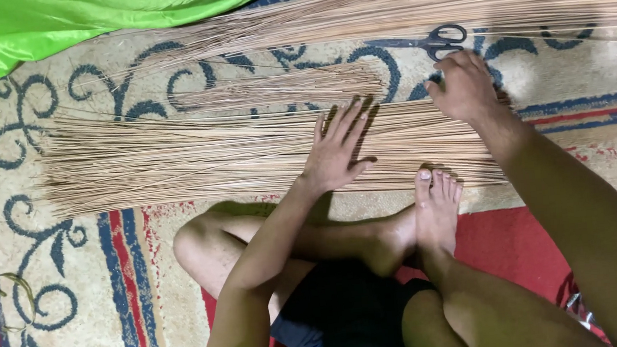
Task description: The person sits cross-legged on a patterned rug and repeatedly gathers, aligns, and separates bundles of thin bamboo sticks. They use both hands to adjust the sticks and occasionally use scissors to trim or separate them. The sticks are arranged in parallel rows on the floor.
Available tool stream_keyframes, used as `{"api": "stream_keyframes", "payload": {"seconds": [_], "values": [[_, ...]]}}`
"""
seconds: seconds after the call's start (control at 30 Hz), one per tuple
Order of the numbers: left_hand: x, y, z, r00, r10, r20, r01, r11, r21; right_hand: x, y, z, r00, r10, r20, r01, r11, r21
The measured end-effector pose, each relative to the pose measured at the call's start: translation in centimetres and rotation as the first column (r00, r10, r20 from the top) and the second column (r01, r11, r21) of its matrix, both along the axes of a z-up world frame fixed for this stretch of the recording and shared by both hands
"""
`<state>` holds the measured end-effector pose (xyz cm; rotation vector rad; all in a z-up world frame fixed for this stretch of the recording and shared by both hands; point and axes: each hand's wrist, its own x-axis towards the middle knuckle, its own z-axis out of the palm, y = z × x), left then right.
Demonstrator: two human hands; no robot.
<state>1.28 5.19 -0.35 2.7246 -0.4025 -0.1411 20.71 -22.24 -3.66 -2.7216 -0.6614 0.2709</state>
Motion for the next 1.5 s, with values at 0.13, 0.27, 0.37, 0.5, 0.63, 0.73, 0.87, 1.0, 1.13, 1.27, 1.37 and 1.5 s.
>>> {"api": "stream_keyframes", "payload": {"seconds": [0.13, 0.27, 0.37, 0.5, 0.63, 0.73, 0.87, 1.0, 1.13, 1.27, 1.37, 1.5], "values": [[2.4, 5.3, -1.6, 0.985, 0.118, 0.126, -0.113, 0.993, -0.044, 3.3, 3.0, -3.3, 0.992, 0.087, 0.092, -0.079, 0.993, -0.084], [5.7, 10.3, -3.8, 0.926, 0.357, 0.125, -0.361, 0.932, 0.01, 3.9, 4.8, -2.2, 0.999, 0.024, 0.023, -0.018, 0.97, -0.244], [7.9, 13.1, -4.6, 0.903, 0.424, 0.075, -0.43, 0.898, 0.096, 3.5, 5.4, -0.9, 1.0, 0.022, 0.002, -0.021, 0.957, -0.291], [9.2, 14.7, -6.2, 0.917, 0.39, -0.079, -0.362, 0.9, 0.245, 3.3, 5.5, -0.1, 0.998, 0.043, 0.036, -0.028, 0.935, -0.353], [8.9, 14.5, -3.8, 0.936, 0.341, -0.089, -0.308, 0.914, 0.264, 3.8, 6.4, 0.9, 0.998, 0.037, -0.052, -0.056, 0.896, -0.441], [8.6, 14.3, -4.5, 0.932, 0.349, -0.098, -0.31, 0.907, 0.286, 3.6, 6.6, 1.5, 0.996, -0.014, -0.094, -0.033, 0.876, -0.482], [8.3, 14.3, -4.4, 0.935, 0.352, -0.054, -0.321, 0.899, 0.299, 3.4, 5.8, 1.0, 0.997, -0.045, -0.063, 0.012, 0.892, -0.451], [9.3, 14.7, -4.6, 0.931, 0.358, 0.069, -0.364, 0.9, 0.238, 3.1, 4.8, 0.2, 1.0, -0.023, 0.02, 0.028, 0.954, -0.298], [12.3, 16.4, -9.4, 0.854, 0.407, 0.324, -0.466, 0.875, 0.131, 3.5, 3.6, -4.6, 0.903, 0.062, 0.425, 0.042, 0.972, -0.231], [14.8, 17.6, -11.2, 0.805, 0.415, 0.424, -0.501, 0.858, 0.112, 2.7, 6.6, -2.0, 0.939, 0.055, 0.34, 0.011, 0.982, -0.191], [15.6, 18.0, -12.2, 0.778, 0.371, 0.506, -0.481, 0.871, 0.1, 2.4, 8.1, -1.6, 0.956, 0.067, 0.286, -0.023, 0.987, -0.157], [16.1, 17.7, -12.0, 0.748, 0.347, 0.566, -0.481, 0.871, 0.101, 2.2, 9.2, -2.0, 0.968, 0.09, 0.236, -0.059, 0.989, -0.132]]}}
